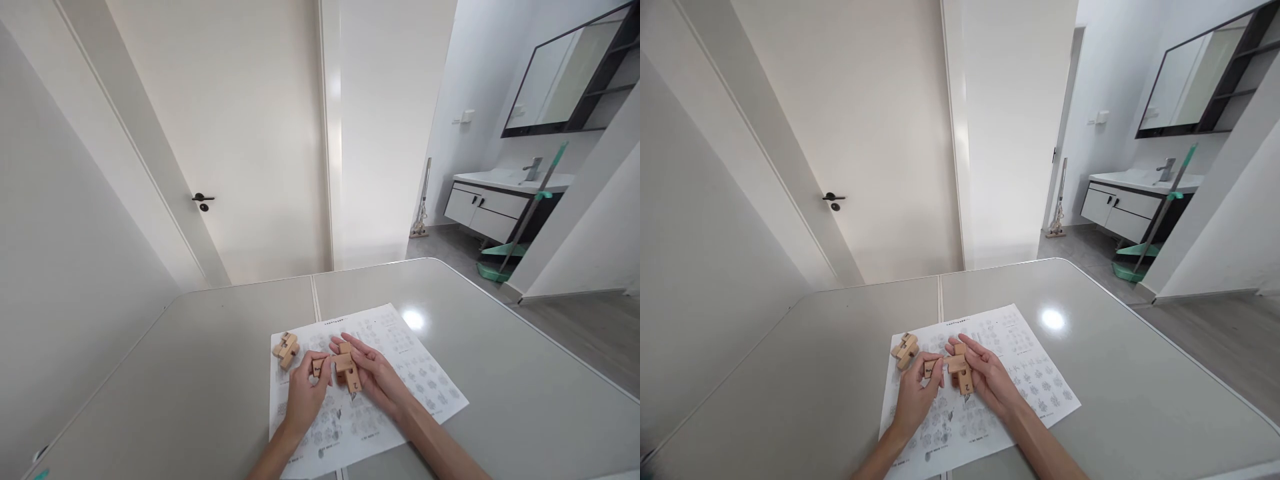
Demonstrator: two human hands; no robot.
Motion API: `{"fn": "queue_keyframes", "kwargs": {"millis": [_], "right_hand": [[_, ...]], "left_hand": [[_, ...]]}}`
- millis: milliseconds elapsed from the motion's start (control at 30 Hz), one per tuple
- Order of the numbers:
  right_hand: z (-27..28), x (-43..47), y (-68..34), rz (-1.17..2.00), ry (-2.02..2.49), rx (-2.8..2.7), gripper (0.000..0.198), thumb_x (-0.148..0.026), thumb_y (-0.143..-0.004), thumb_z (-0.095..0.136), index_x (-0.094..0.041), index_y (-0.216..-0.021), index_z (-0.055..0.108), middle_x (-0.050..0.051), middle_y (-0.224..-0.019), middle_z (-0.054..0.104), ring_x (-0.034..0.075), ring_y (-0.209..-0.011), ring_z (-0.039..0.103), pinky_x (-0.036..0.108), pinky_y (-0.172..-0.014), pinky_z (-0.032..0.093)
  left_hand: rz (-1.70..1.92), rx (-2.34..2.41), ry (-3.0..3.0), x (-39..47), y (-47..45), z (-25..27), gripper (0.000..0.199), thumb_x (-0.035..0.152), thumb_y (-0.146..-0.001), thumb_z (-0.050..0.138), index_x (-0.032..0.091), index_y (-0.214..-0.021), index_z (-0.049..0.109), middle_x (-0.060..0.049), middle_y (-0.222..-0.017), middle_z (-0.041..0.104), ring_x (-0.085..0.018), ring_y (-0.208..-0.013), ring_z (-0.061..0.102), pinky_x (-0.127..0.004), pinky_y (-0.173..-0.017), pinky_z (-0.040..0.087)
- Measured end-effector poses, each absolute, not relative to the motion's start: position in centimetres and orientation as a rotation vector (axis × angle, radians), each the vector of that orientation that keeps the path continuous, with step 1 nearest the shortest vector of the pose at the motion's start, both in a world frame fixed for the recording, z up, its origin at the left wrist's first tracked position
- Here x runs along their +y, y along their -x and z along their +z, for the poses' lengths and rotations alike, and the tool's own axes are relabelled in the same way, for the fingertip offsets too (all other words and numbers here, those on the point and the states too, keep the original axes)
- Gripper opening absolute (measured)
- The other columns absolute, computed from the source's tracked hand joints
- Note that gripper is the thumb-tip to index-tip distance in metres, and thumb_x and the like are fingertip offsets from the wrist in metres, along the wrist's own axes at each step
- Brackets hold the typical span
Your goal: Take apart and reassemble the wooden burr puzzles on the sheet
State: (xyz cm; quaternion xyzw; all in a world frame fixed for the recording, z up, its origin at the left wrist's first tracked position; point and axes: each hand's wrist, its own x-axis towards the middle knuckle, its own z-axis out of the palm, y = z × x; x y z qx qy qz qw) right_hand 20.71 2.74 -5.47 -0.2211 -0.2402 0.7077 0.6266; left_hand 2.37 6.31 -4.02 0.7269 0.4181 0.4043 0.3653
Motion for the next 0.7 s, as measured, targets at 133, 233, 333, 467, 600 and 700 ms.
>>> {"fn": "queue_keyframes", "kwargs": {"millis": [133, 233, 333, 467, 600, 700], "right_hand": [[-5.8, 2.9, -20.8, 1.634, 0.492, -0.494, 0.046, -0.027, -0.091, 0.074, -0.021, -0.135, 0.063, 0.008, -0.149, 0.058, 0.024, -0.141, 0.049, 0.039, -0.118, 0.042], [-5.7, 2.9, -20.8, 1.629, 0.486, -0.456, 0.044, -0.025, -0.091, 0.075, -0.023, -0.134, 0.064, 0.006, -0.146, 0.06, 0.021, -0.141, 0.049, 0.037, -0.118, 0.042], [-5.9, 3.0, -20.9, 1.621, 0.473, -0.422, 0.042, -0.023, -0.09, 0.074, -0.024, -0.132, 0.065, 0.005, -0.148, 0.059, 0.02, -0.14, 0.05, 0.034, -0.117, 0.042], [-6.7, 3.3, -21.0, 1.597, 0.495, -0.419, 0.044, -0.025, -0.09, 0.076, -0.024, -0.132, 0.066, 0.005, -0.15, 0.056, 0.02, -0.139, 0.051, 0.033, -0.117, 0.041], [-7.2, 3.4, -20.9, 1.551, 0.563, -0.449, 0.046, -0.029, -0.087, 0.079, -0.026, -0.131, 0.067, 0.004, -0.151, 0.055, 0.022, -0.141, 0.048, 0.036, -0.119, 0.039], [-7.1, 3.4, -20.7, 1.53, 0.587, -0.481, 0.044, -0.034, -0.088, 0.077, -0.026, -0.13, 0.069, 0.004, -0.15, 0.057, 0.024, -0.144, 0.045, 0.039, -0.122, 0.035]], "left_hand": [[1.034, 1.063, -1.885, 6.4, -2.4, -4.1, 0.024, 0.043, -0.098, 0.054, 0.021, -0.094, 0.063, 0.003, -0.06, 0.062, -0.015, -0.056, 0.06, -0.024, -0.058, 0.048], [1.023, 1.056, -1.916, 6.4, -2.4, -4.2, 0.024, 0.043, -0.099, 0.053, 0.021, -0.093, 0.063, 0.003, -0.06, 0.063, -0.015, -0.057, 0.061, -0.026, -0.063, 0.049], [1.015, 1.062, -1.953, 6.2, -2.4, -4.1, 0.024, 0.042, -0.099, 0.053, 0.021, -0.094, 0.063, 0.004, -0.06, 0.062, -0.016, -0.057, 0.061, -0.026, -0.063, 0.049], [1.019, 1.078, -2.033, 6.0, -2.3, -4.0, 0.022, 0.041, -0.099, 0.053, 0.021, -0.096, 0.064, 0.003, -0.063, 0.065, -0.016, -0.058, 0.062, -0.026, -0.064, 0.051], [1.063, 1.078, -2.161, 5.8, -2.2, -4.2, 0.018, 0.037, -0.098, 0.054, 0.022, -0.097, 0.064, 0.001, -0.073, 0.071, -0.016, -0.062, 0.066, -0.026, -0.065, 0.053], [1.105, 1.058, -2.242, 5.7, -2.2, -4.5, 0.013, 0.034, -0.098, 0.055, 0.023, -0.097, 0.064, -0.002, -0.079, 0.074, -0.017, -0.067, 0.069, -0.028, -0.067, 0.056]]}}
